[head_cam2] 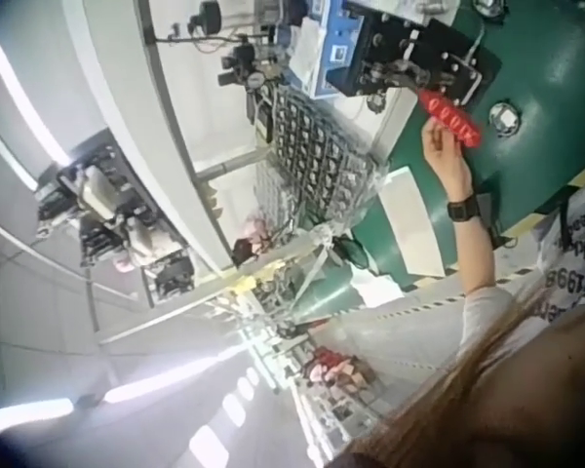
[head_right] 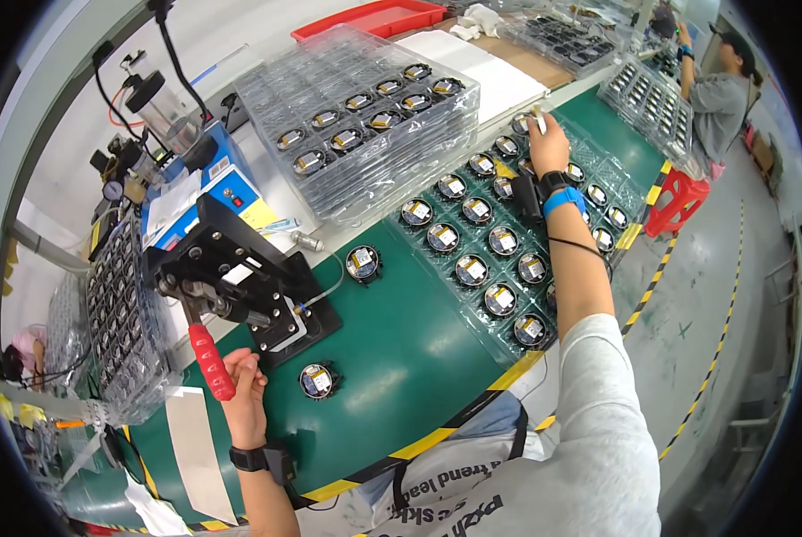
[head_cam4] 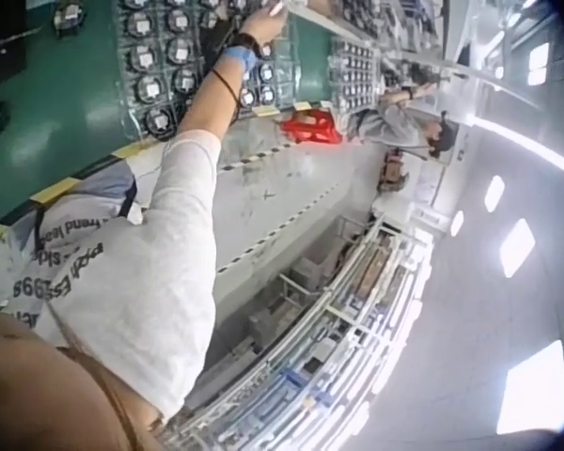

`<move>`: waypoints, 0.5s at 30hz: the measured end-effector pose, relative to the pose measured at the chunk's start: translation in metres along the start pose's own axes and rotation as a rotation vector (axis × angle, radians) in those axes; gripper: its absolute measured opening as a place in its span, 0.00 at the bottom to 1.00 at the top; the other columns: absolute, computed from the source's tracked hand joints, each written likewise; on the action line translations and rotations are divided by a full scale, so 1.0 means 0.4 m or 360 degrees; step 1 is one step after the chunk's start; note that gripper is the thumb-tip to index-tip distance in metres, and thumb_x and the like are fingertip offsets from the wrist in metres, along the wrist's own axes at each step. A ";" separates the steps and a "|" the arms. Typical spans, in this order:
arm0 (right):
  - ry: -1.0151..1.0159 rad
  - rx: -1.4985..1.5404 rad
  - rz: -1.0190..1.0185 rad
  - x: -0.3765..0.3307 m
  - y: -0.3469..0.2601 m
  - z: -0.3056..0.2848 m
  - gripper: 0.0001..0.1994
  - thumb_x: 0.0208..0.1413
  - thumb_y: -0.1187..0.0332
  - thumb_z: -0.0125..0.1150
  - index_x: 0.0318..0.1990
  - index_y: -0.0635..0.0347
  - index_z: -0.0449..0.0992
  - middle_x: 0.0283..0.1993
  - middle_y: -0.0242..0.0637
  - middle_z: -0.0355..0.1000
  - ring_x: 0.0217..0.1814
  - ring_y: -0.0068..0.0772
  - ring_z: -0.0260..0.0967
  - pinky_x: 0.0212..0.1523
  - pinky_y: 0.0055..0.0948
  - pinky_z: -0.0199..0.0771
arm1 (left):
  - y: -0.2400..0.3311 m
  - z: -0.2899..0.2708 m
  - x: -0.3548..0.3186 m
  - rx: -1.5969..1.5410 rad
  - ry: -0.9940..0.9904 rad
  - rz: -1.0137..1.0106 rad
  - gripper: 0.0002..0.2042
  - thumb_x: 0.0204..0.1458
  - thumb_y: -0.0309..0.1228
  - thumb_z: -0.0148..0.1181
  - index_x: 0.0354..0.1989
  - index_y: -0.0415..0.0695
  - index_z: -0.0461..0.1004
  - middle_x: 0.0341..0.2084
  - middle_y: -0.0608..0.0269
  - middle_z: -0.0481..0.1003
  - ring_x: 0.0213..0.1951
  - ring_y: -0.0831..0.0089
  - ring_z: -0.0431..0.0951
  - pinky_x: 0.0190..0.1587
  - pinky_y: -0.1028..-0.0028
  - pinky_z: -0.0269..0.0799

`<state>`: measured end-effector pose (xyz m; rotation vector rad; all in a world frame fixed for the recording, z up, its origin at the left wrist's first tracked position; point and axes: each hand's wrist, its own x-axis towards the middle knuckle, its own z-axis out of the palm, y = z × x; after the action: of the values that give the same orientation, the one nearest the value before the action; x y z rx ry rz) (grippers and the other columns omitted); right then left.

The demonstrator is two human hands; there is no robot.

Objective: The person picks up a watch component, places it into a press, and pulls the lever. They then use tweezers to manipulate internal parts and wires before returning the component to a tray and repeating the process.

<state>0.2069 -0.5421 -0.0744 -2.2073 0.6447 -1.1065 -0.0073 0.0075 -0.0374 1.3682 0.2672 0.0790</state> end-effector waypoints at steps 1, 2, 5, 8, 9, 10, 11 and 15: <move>0.0033 -0.0165 -0.0053 -0.001 -0.001 0.003 0.16 0.54 0.56 0.57 0.44 0.55 0.76 0.39 0.51 0.74 0.43 0.53 0.72 0.44 0.43 0.70 | -0.001 -0.003 0.000 0.0013 -0.0010 -0.0006 0.09 0.54 0.25 0.57 0.43 0.41 0.70 0.32 0.67 0.73 0.28 0.83 0.68 0.32 0.82 0.66; 0.0035 -0.0173 -0.0040 -0.002 -0.001 0.003 0.16 0.54 0.56 0.57 0.44 0.55 0.76 0.39 0.51 0.74 0.43 0.53 0.72 0.44 0.43 0.70 | -0.002 -0.007 0.001 0.0024 -0.0011 -0.0013 0.09 0.54 0.25 0.57 0.43 0.41 0.70 0.32 0.67 0.73 0.28 0.83 0.68 0.32 0.83 0.65; -0.0077 -0.0119 0.0069 -0.006 -0.011 0.000 0.19 0.57 0.54 0.53 0.48 0.57 0.75 0.43 0.53 0.73 0.47 0.57 0.68 0.46 0.45 0.68 | -0.007 -0.013 0.007 0.0037 -0.0016 -0.0038 0.08 0.55 0.25 0.56 0.42 0.41 0.70 0.32 0.67 0.73 0.28 0.84 0.68 0.33 0.83 0.65; -0.0109 -0.0213 0.0057 -0.014 -0.026 -0.010 0.19 0.56 0.54 0.53 0.48 0.57 0.74 0.43 0.54 0.73 0.46 0.57 0.69 0.47 0.45 0.68 | -0.006 -0.013 0.006 0.0091 0.0005 -0.0030 0.07 0.55 0.25 0.55 0.42 0.41 0.71 0.33 0.67 0.73 0.28 0.84 0.68 0.32 0.84 0.64; -0.0122 -0.0256 0.0049 -0.015 -0.027 -0.014 0.19 0.56 0.55 0.54 0.49 0.57 0.74 0.42 0.55 0.72 0.46 0.57 0.69 0.47 0.45 0.68 | -0.005 -0.012 0.006 0.0089 0.0003 -0.0036 0.07 0.55 0.25 0.55 0.42 0.41 0.71 0.33 0.67 0.73 0.28 0.84 0.68 0.32 0.84 0.64; -0.0123 -0.0262 0.0048 -0.014 -0.020 -0.013 0.19 0.56 0.55 0.54 0.49 0.57 0.74 0.42 0.55 0.72 0.46 0.57 0.69 0.47 0.45 0.68 | -0.004 -0.011 0.006 0.0092 0.0000 -0.0043 0.07 0.55 0.25 0.55 0.42 0.41 0.71 0.33 0.67 0.73 0.28 0.84 0.68 0.33 0.84 0.64; -0.0144 -0.0328 0.0035 -0.011 -0.009 -0.005 0.18 0.56 0.55 0.54 0.49 0.56 0.74 0.44 0.55 0.72 0.47 0.57 0.69 0.47 0.45 0.68 | -0.004 -0.009 0.007 0.0095 -0.0002 -0.0050 0.07 0.55 0.25 0.55 0.42 0.41 0.71 0.33 0.67 0.73 0.28 0.84 0.68 0.33 0.84 0.64; -0.0160 -0.0494 0.0022 -0.023 -0.020 0.000 0.18 0.55 0.56 0.54 0.48 0.56 0.74 0.48 0.54 0.69 0.48 0.55 0.68 0.48 0.44 0.68 | -0.001 -0.008 0.008 0.0103 -0.0010 -0.0033 0.07 0.55 0.25 0.55 0.42 0.41 0.70 0.33 0.67 0.73 0.29 0.84 0.68 0.33 0.84 0.64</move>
<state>0.2032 -0.5305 -0.0736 -2.4967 0.8329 -0.9319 -0.0050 0.0111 -0.0387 1.4297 0.2807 0.0491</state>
